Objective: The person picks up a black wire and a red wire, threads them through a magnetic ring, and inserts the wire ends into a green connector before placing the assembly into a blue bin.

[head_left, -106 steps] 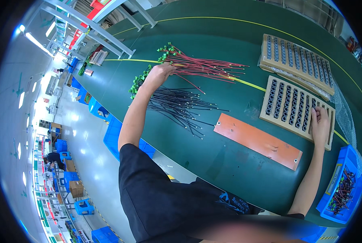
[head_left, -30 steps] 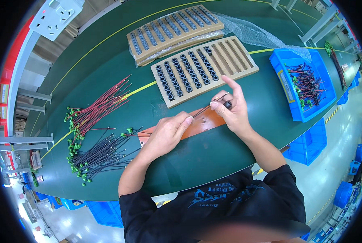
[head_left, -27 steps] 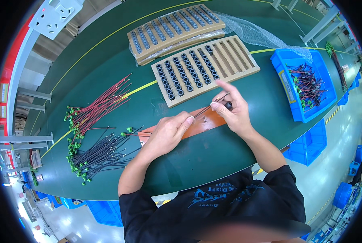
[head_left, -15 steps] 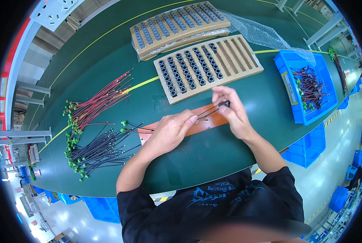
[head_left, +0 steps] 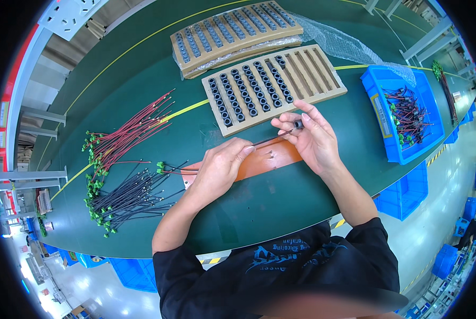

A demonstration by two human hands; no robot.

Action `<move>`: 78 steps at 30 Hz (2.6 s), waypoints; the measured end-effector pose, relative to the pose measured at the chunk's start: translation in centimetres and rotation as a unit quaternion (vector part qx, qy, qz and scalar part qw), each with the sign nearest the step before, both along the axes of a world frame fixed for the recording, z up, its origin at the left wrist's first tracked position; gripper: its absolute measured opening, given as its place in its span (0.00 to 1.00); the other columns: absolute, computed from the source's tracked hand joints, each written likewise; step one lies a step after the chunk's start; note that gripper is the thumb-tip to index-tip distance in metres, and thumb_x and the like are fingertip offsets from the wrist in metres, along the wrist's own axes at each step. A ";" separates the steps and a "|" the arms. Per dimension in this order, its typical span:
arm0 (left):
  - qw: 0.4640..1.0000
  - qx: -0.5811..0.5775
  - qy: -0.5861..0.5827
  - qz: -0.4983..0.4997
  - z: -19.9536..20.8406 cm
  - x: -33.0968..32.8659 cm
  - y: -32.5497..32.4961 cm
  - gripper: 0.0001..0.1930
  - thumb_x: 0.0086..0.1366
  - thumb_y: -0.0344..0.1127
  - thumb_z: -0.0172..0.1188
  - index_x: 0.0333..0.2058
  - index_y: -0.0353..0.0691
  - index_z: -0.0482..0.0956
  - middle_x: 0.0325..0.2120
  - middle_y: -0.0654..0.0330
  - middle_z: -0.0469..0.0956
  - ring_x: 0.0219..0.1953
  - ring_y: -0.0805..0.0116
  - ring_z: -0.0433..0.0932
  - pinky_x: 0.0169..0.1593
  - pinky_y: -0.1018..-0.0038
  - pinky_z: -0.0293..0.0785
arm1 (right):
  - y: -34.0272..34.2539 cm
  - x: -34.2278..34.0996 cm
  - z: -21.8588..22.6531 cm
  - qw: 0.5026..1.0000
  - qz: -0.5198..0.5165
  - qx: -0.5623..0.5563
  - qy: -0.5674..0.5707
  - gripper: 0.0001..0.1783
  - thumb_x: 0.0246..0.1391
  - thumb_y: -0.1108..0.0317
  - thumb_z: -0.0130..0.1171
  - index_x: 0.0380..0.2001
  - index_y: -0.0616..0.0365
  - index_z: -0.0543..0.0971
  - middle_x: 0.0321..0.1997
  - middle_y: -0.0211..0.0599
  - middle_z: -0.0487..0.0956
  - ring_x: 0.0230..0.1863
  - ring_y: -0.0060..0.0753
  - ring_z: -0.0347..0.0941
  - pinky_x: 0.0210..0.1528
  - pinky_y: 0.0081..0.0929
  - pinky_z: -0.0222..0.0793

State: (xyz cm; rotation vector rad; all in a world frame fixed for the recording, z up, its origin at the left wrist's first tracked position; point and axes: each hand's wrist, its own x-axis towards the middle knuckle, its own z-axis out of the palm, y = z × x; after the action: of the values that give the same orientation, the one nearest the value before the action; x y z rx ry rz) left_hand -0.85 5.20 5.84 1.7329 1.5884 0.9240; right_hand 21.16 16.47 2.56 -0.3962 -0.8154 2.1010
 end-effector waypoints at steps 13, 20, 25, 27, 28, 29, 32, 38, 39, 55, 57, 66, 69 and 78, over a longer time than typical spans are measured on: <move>0.999 -0.028 0.020 0.006 0.0 0.2 0.1 0.14 0.76 0.36 0.51 0.39 0.30 0.80 0.35 0.48 0.82 0.40 0.49 0.82 0.45 0.63 0.76 | -1.0 -0.8 0.5 0.996 0.019 0.080 -0.018 0.29 0.72 0.66 0.49 0.71 0.54 0.55 0.59 0.54 0.76 0.65 0.47 0.71 0.65 0.39 0.66; 0.999 -0.009 -0.038 -0.018 1.6 1.1 -1.2 0.12 0.75 0.35 0.54 0.43 0.31 0.81 0.36 0.48 0.82 0.40 0.49 0.82 0.44 0.63 0.76 | -3.5 -2.4 0.4 0.977 0.080 0.187 -0.067 0.36 0.72 0.56 0.50 0.74 0.58 0.53 0.67 0.53 0.72 0.69 0.38 0.67 0.70 0.36 0.61; 0.998 0.044 0.011 -0.049 3.3 0.5 -3.1 0.12 0.70 0.34 0.60 0.46 0.32 0.81 0.34 0.50 0.81 0.37 0.50 0.81 0.42 0.63 0.75 | -5.4 -2.5 1.4 0.955 0.094 0.245 -0.138 0.32 0.73 0.46 0.41 0.65 0.63 0.69 0.59 0.47 0.78 0.62 0.36 0.73 0.67 0.34 0.65; 0.997 0.036 0.033 -0.051 4.4 -0.8 -3.3 0.12 0.69 0.34 0.61 0.45 0.32 0.82 0.32 0.50 0.80 0.34 0.50 0.81 0.39 0.62 0.75 | -4.2 -2.1 0.7 0.950 -0.023 0.272 -0.149 0.30 0.74 0.47 0.39 0.58 0.62 0.73 0.50 0.45 0.81 0.45 0.29 0.77 0.48 0.26 0.73; 0.995 0.040 0.075 -0.053 4.8 -1.9 -3.5 0.11 0.69 0.34 0.61 0.45 0.32 0.82 0.31 0.49 0.80 0.33 0.49 0.80 0.37 0.62 0.76 | -3.1 -1.5 0.6 0.971 -0.022 0.222 -0.084 0.28 0.74 0.48 0.40 0.56 0.62 0.74 0.48 0.45 0.82 0.39 0.26 0.73 0.42 0.24 0.69; 0.991 0.044 0.117 -0.055 5.1 -2.7 -3.6 0.11 0.68 0.33 0.61 0.44 0.32 0.83 0.30 0.49 0.80 0.32 0.48 0.80 0.36 0.61 0.76 | -2.4 -0.8 0.7 0.985 -0.021 0.169 -0.019 0.26 0.75 0.49 0.40 0.54 0.61 0.75 0.45 0.44 0.82 0.32 0.23 0.69 0.36 0.21 0.66; 0.991 0.061 0.110 -0.036 5.3 -2.9 -4.2 0.10 0.68 0.31 0.60 0.43 0.32 0.83 0.28 0.48 0.79 0.30 0.47 0.79 0.35 0.60 0.75 | -1.8 -0.3 1.8 0.993 -0.017 0.099 0.055 0.23 0.75 0.50 0.42 0.52 0.58 0.75 0.39 0.42 0.80 0.26 0.22 0.64 0.32 0.21 0.63; 0.992 0.062 0.083 -0.065 4.6 -1.1 -4.5 0.06 0.66 0.29 0.62 0.38 0.32 0.82 0.27 0.49 0.78 0.29 0.47 0.78 0.34 0.60 0.74 | -7.1 -4.2 2.8 0.978 0.163 0.120 -0.054 0.22 0.75 0.51 0.41 0.50 0.59 0.74 0.37 0.38 0.78 0.29 0.20 0.68 0.31 0.19 0.65; 0.993 0.058 0.085 -0.066 5.0 -1.5 -4.9 0.06 0.66 0.29 0.62 0.38 0.32 0.82 0.27 0.49 0.78 0.29 0.47 0.78 0.34 0.60 0.74 | -7.1 -4.3 2.6 0.978 0.162 0.117 -0.052 0.22 0.75 0.51 0.41 0.50 0.59 0.74 0.37 0.38 0.78 0.29 0.20 0.68 0.31 0.19 0.65; 0.949 -0.132 -0.266 0.102 -1.0 -11.3 -12.1 0.13 0.74 0.32 0.54 0.52 0.32 0.80 0.49 0.53 0.79 0.46 0.66 0.79 0.49 0.69 0.77 | -8.9 -8.5 -2.0 0.957 0.154 0.191 -0.155 0.19 0.76 0.57 0.40 0.45 0.61 0.74 0.45 0.36 0.79 0.43 0.23 0.73 0.49 0.24 0.71; 0.951 -0.092 -0.279 0.093 -2.2 -11.1 -12.2 0.13 0.74 0.30 0.54 0.52 0.32 0.80 0.51 0.51 0.79 0.49 0.65 0.79 0.53 0.71 0.75 | -8.7 -8.8 -2.6 0.955 0.164 0.199 -0.147 0.19 0.76 0.57 0.40 0.44 0.60 0.74 0.45 0.36 0.78 0.44 0.23 0.73 0.48 0.25 0.71; 0.916 -0.090 -0.370 0.123 -4.5 -11.9 -11.2 0.12 0.67 0.20 0.61 0.48 0.29 0.82 0.50 0.51 0.79 0.50 0.66 0.80 0.54 0.71 0.79 | -7.2 -9.4 -3.7 0.953 0.162 0.190 -0.170 0.19 0.76 0.56 0.40 0.44 0.59 0.74 0.45 0.34 0.78 0.42 0.21 0.72 0.48 0.24 0.72; 0.916 -0.064 -0.373 0.136 -4.4 -11.1 -10.5 0.11 0.66 0.19 0.61 0.47 0.28 0.82 0.49 0.50 0.79 0.50 0.63 0.81 0.54 0.69 0.80 | -6.8 -9.4 -3.9 0.957 0.164 0.174 -0.166 0.19 0.76 0.56 0.40 0.44 0.59 0.74 0.45 0.34 0.78 0.42 0.21 0.72 0.48 0.23 0.72; 0.949 -0.018 -0.253 0.187 -5.2 -9.9 -9.9 0.09 0.67 0.19 0.60 0.45 0.28 0.83 0.47 0.49 0.81 0.45 0.63 0.83 0.51 0.71 0.82 | -6.4 -9.3 -3.9 0.963 0.158 0.155 -0.153 0.19 0.76 0.55 0.41 0.43 0.58 0.74 0.44 0.32 0.78 0.40 0.19 0.71 0.47 0.22 0.72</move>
State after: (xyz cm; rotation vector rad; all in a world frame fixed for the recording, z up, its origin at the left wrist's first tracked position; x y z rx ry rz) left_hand -10.78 -4.72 0.66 1.0560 1.5799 1.3814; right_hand 11.90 10.11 -1.37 -0.4504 -1.4493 2.1774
